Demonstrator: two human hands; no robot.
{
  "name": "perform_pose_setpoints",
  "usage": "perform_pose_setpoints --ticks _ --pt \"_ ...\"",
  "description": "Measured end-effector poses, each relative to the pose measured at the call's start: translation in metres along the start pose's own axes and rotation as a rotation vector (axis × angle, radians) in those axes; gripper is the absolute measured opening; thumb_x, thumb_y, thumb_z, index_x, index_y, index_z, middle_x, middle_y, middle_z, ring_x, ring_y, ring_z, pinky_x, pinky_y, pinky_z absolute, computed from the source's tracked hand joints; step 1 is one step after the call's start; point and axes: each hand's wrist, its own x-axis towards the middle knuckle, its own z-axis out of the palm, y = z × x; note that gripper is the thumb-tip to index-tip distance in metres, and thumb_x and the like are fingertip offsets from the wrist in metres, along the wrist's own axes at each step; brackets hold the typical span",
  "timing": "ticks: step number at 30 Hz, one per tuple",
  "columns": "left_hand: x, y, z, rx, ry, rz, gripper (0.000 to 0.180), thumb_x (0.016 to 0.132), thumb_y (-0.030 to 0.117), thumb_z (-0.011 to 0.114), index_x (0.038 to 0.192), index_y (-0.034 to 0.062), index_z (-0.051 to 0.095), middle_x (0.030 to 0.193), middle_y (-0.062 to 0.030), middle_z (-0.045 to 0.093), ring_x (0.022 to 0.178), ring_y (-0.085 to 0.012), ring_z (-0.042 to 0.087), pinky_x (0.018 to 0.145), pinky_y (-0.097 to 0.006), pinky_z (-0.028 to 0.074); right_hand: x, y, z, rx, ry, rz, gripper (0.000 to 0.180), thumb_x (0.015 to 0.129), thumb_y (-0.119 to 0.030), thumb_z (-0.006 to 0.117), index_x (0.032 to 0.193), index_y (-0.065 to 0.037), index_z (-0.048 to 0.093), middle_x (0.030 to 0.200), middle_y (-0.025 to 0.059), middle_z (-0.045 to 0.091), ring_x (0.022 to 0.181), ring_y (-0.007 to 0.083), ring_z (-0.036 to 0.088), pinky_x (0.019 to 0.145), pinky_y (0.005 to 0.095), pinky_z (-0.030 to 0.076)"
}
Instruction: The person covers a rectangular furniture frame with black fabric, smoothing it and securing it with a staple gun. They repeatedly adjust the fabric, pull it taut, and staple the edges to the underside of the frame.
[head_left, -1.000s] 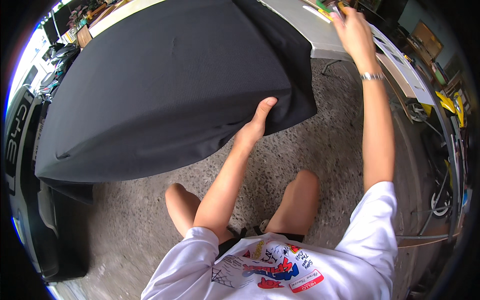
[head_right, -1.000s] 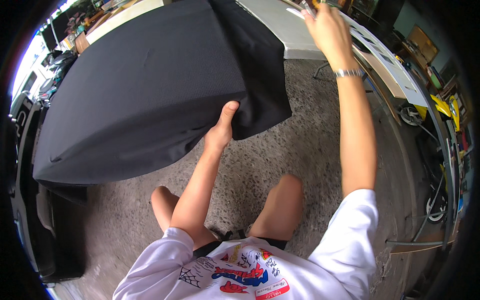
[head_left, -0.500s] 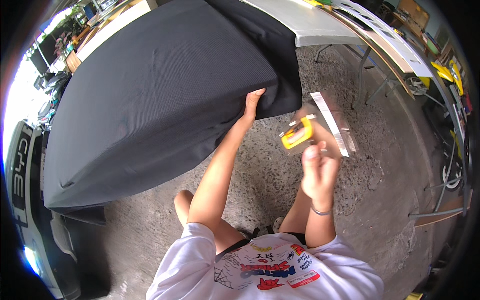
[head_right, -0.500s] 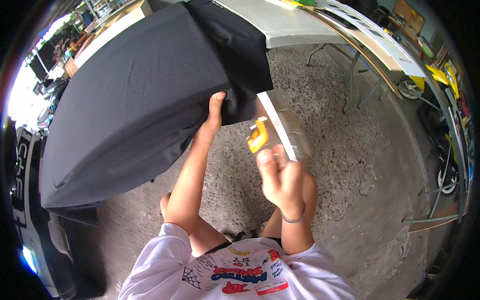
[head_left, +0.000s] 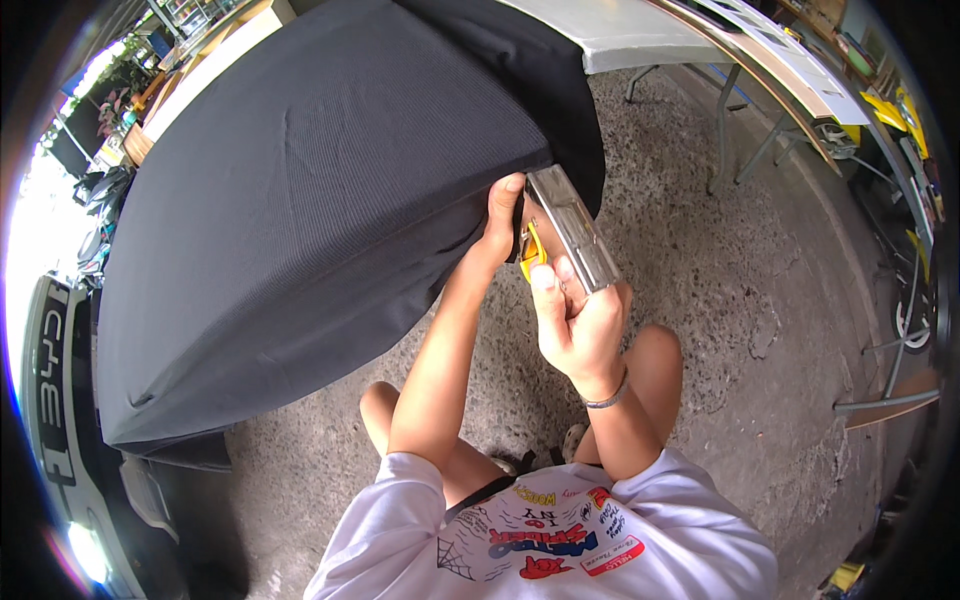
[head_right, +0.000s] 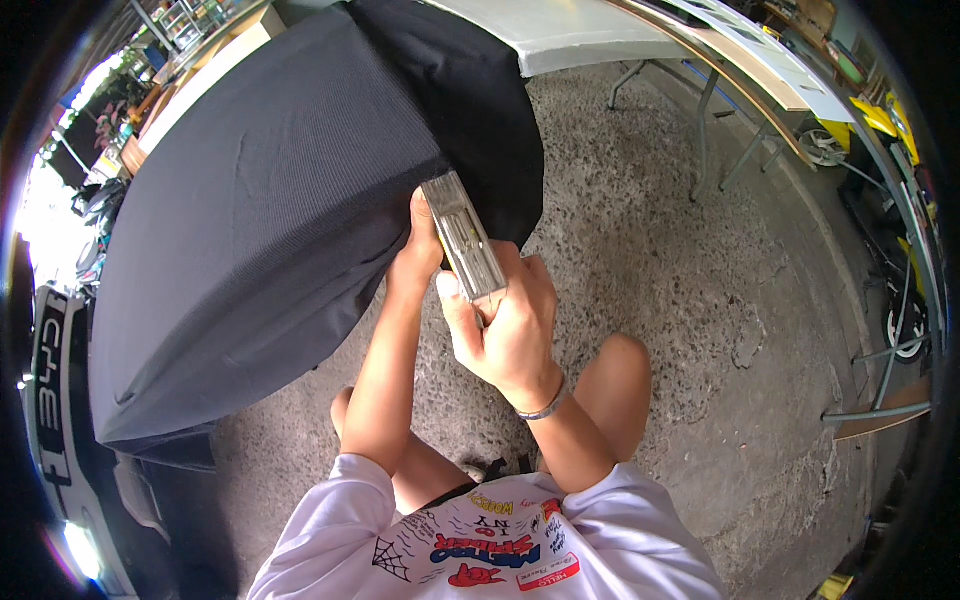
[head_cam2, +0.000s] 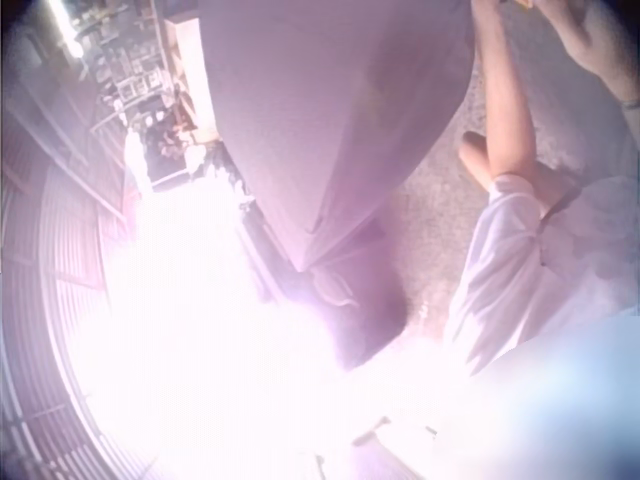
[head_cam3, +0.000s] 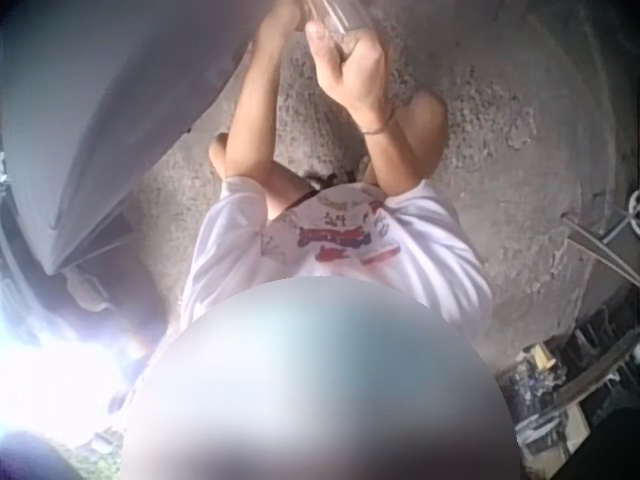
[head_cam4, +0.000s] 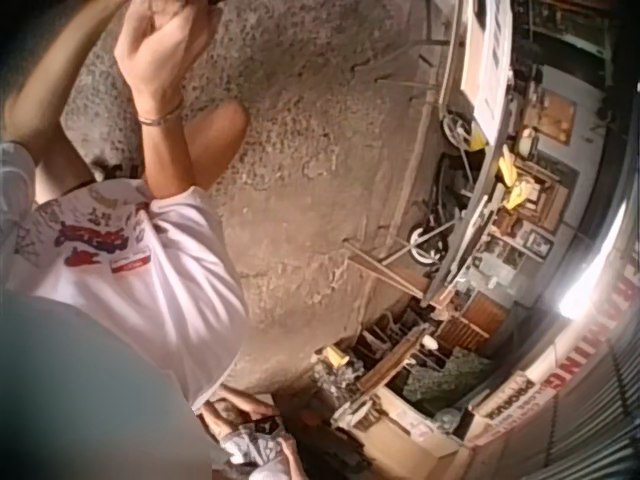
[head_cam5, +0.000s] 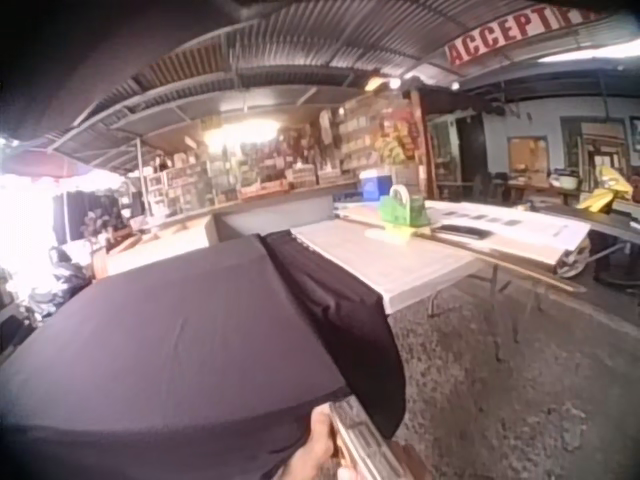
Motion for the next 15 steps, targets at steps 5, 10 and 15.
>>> perform_pose_setpoints --ticks 5,10,15 --pt "-0.015 0.081 0.035 -0.136 -0.008 -0.038 0.046 0.106 0.042 0.042 0.124 0.0023 0.056 0.119 -0.0093 0.060 0.118 -0.0180 0.052 0.108 -0.030 0.036 0.005 0.007 -0.006 -0.018 -0.015 -0.016 0.021 0.089 -0.022 0.069 0.096 -0.004 0.064 0.083 0.0105 0.064 0.060 0.0302 0.056 0.061 0.0396 0.041" --pt "-0.015 0.075 0.027 -0.164 -0.046 -0.088 0.047 0.107 0.044 0.035 0.121 0.0029 0.054 0.107 -0.0063 0.057 0.105 -0.0155 0.052 0.101 -0.028 0.038 0.008 0.002 -0.004 -0.008 -0.009 -0.032 0.020 0.089 -0.022 0.069 0.097 -0.005 0.065 0.083 0.0108 0.063 0.059 0.0308 0.055 0.061 0.0405 0.041" --pt "-0.015 0.064 0.036 -0.152 0.042 0.094 0.050 0.108 0.046 0.031 0.123 0.0022 0.050 0.111 -0.0081 0.053 0.109 -0.0169 0.048 0.104 -0.029 0.034 0.009 0.003 -0.005 -0.006 -0.024 -0.048 0.019 0.089 -0.022 0.068 0.096 -0.004 0.065 0.082 0.0109 0.063 0.059 0.0307 0.054 0.060 0.0401 0.041"
